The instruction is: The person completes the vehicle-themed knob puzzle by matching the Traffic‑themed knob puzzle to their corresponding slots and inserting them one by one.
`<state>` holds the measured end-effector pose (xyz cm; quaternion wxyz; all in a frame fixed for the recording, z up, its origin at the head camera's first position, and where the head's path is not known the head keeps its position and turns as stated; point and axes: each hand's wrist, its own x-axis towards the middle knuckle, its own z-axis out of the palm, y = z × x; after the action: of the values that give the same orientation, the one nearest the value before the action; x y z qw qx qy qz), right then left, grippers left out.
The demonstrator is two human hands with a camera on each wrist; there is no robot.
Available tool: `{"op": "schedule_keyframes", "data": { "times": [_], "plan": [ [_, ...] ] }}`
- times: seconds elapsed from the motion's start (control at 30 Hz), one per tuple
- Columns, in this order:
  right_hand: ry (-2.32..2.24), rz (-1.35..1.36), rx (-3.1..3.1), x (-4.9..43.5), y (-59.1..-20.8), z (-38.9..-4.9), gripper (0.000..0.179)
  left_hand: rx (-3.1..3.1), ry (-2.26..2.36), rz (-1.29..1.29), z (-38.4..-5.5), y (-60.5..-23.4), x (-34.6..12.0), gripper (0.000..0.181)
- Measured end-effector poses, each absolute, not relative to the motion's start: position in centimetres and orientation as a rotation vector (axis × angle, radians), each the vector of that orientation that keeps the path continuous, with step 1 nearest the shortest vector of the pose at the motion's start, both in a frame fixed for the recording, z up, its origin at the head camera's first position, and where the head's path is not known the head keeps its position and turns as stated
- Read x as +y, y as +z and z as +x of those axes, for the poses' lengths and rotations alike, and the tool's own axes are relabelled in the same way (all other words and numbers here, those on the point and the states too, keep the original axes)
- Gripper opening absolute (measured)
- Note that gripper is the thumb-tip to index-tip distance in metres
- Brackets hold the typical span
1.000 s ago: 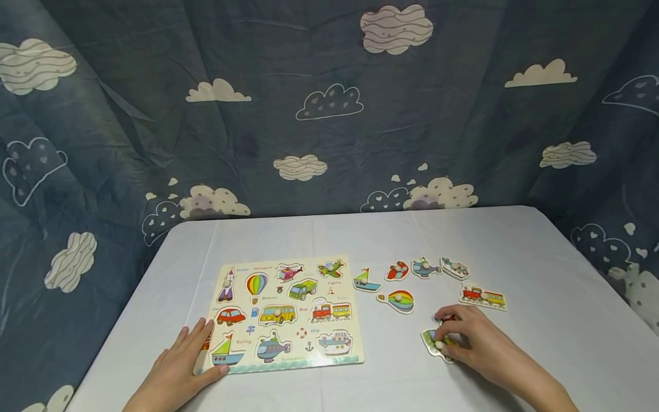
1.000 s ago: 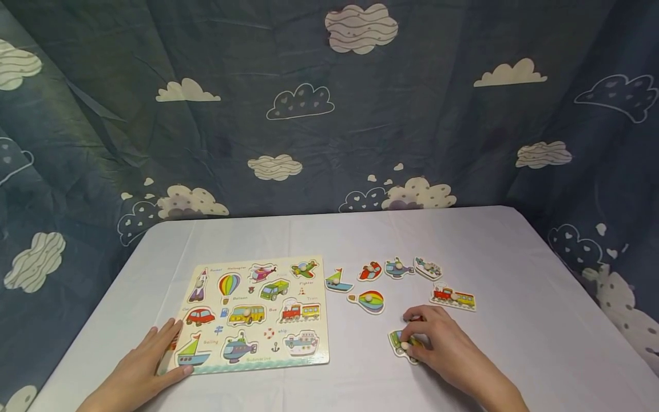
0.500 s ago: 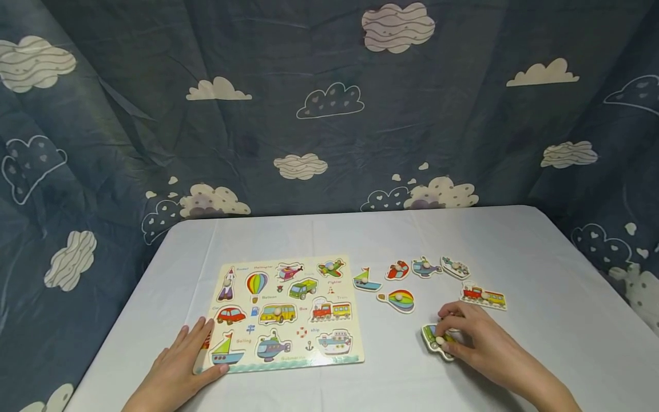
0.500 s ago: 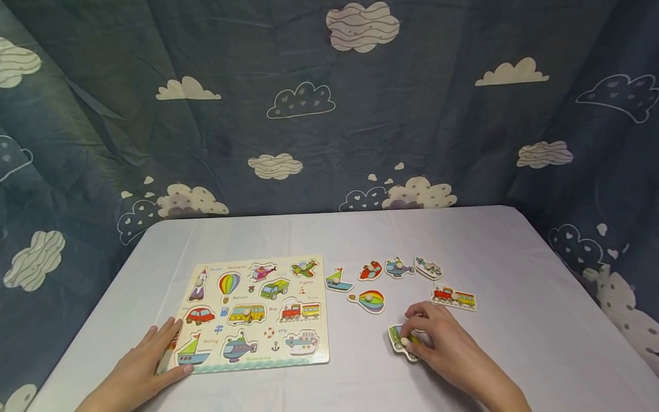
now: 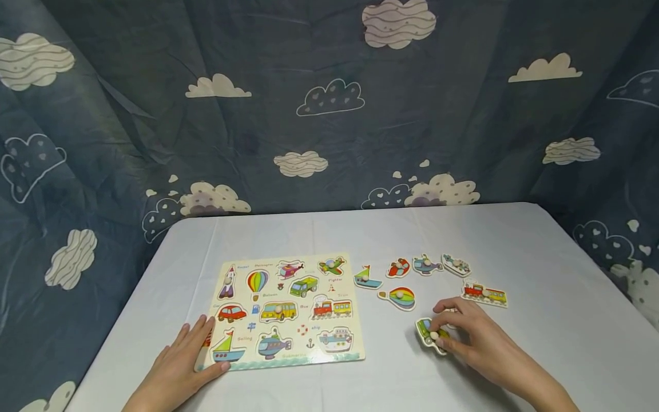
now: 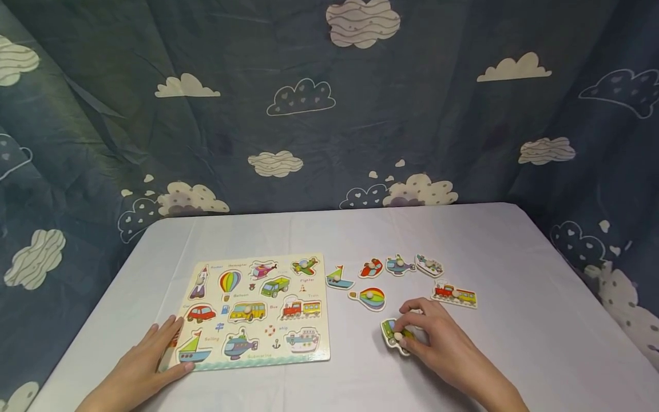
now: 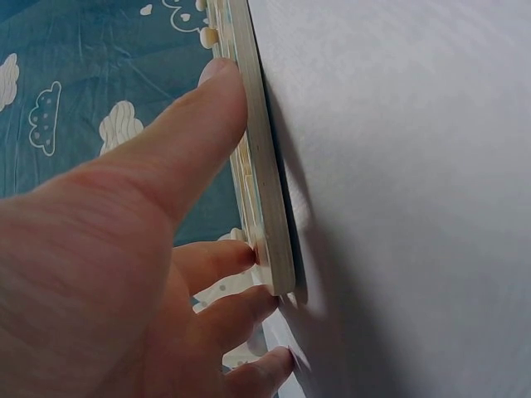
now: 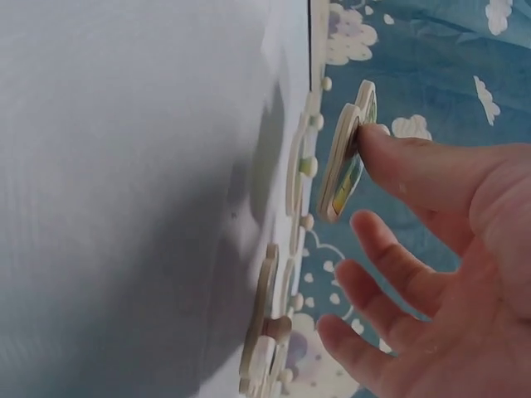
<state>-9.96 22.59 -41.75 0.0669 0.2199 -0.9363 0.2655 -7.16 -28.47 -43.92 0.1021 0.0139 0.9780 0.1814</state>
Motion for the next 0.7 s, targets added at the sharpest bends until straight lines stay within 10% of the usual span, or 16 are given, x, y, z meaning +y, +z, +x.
{"op": "schedule_keyframes", "data": {
  "times": [0.7],
  "plan": [
    [0.797,0.809,-2.883,20.6,-40.9,-11.3,0.037,2.927,0.560,0.083,-6.9,-43.7,-28.4,0.105]
  ]
}}
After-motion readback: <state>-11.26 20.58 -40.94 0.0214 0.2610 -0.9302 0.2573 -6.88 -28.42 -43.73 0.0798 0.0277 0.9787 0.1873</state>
